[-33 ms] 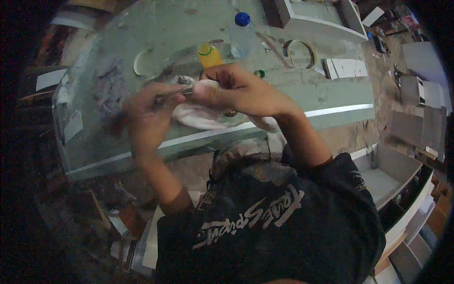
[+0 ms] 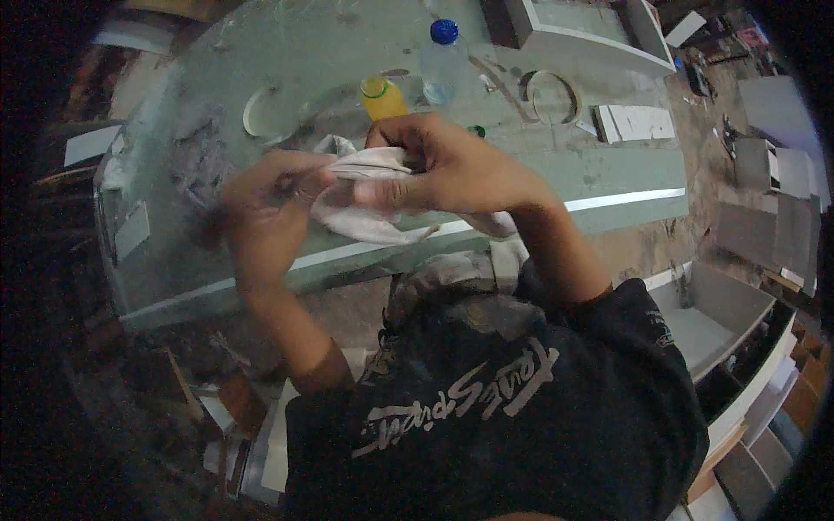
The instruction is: The person cleans a bottle cap using a cloth and then uses a small blade to remove or scrape the top of the cap.
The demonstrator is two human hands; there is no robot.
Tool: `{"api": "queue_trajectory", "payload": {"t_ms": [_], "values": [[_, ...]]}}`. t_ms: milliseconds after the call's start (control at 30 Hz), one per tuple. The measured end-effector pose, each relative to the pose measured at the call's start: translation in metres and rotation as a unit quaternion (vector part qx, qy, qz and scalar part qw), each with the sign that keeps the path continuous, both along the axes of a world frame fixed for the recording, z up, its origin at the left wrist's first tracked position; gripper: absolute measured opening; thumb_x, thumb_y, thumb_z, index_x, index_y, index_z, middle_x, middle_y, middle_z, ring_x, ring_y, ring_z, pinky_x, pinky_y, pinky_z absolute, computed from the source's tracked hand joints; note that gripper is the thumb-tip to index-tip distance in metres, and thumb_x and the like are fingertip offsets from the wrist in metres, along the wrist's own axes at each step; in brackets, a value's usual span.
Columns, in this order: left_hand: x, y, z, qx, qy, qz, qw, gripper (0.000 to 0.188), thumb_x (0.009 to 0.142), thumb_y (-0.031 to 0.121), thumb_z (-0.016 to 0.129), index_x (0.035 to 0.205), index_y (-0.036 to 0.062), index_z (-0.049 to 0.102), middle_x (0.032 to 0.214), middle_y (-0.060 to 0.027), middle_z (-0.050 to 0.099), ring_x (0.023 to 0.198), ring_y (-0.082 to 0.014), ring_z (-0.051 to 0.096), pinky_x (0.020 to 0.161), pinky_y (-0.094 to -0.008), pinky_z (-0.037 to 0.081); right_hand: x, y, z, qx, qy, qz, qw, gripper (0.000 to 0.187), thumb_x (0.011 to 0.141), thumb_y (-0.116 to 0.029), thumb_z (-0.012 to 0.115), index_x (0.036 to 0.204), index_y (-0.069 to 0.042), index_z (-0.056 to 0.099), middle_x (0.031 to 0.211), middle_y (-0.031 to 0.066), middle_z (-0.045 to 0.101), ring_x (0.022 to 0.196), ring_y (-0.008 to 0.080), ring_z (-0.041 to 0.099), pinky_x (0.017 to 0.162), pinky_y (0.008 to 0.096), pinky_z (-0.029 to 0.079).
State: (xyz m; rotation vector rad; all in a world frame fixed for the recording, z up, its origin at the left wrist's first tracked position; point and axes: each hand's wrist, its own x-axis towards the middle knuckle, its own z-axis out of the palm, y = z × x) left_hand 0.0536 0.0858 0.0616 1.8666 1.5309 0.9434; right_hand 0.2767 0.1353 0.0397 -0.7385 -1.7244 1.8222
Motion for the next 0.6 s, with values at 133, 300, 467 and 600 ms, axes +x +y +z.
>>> {"api": "queue_trajectory", "payload": {"t_ms": [133, 300, 467, 600], "values": [[0.005, -0.001, 0.017, 0.027, -0.088, 0.048, 0.995, 0.018, 0.089, 0.018, 0.072, 0.098, 0.0030, 0.066, 0.082, 0.0025, 0.064, 0.077, -0.0078, 0.056, 0.073, -0.0227, 0.046, 0.009, 0.001, -0.002, 0.040, 0.040, -0.090, 0.994, 0.030, 0.088, -0.028, 0.073, 0.090, -0.001, 0.061, 0.074, 0.0033, 0.062, 0.069, 0.0113, 0.059, 0.059, 0.0262, 0.046], [0.007, -0.001, 0.015, 0.056, -0.134, 0.102, 0.984, 0.019, 0.096, 0.024, 0.064, 0.093, 0.0050, 0.064, 0.087, 0.0031, 0.061, 0.082, -0.0057, 0.052, 0.073, -0.0220, 0.040, 0.021, 0.009, 0.004, 0.095, 0.025, -0.102, 0.990, 0.027, 0.092, -0.025, 0.068, 0.084, 0.000, 0.061, 0.066, 0.0023, 0.059, 0.062, 0.0072, 0.056, 0.055, 0.0245, 0.045], [-0.002, 0.006, 0.001, 0.036, -0.073, 0.135, 0.988, 0.027, 0.096, 0.032, 0.063, 0.090, 0.0055, 0.061, 0.085, 0.0030, 0.058, 0.082, -0.0077, 0.051, 0.073, -0.0238, 0.040, 0.016, 0.014, -0.010, 0.128, 0.063, -0.158, 0.977, 0.036, 0.099, -0.033, 0.057, 0.087, 0.000, 0.063, 0.068, 0.0009, 0.059, 0.064, 0.0066, 0.052, 0.056, 0.0254, 0.042], [0.002, 0.009, -0.014, 0.002, -0.081, 0.074, 0.994, 0.028, 0.094, 0.032, 0.066, 0.090, 0.0045, 0.063, 0.083, 0.0010, 0.061, 0.079, -0.0091, 0.054, 0.073, -0.0250, 0.042, 0.006, 0.007, -0.017, -0.053, 0.021, -0.163, 0.985, 0.039, 0.100, -0.034, 0.053, 0.090, 0.001, 0.064, 0.069, 0.0000, 0.057, 0.063, 0.0092, 0.050, 0.056, 0.0303, 0.042]]}}
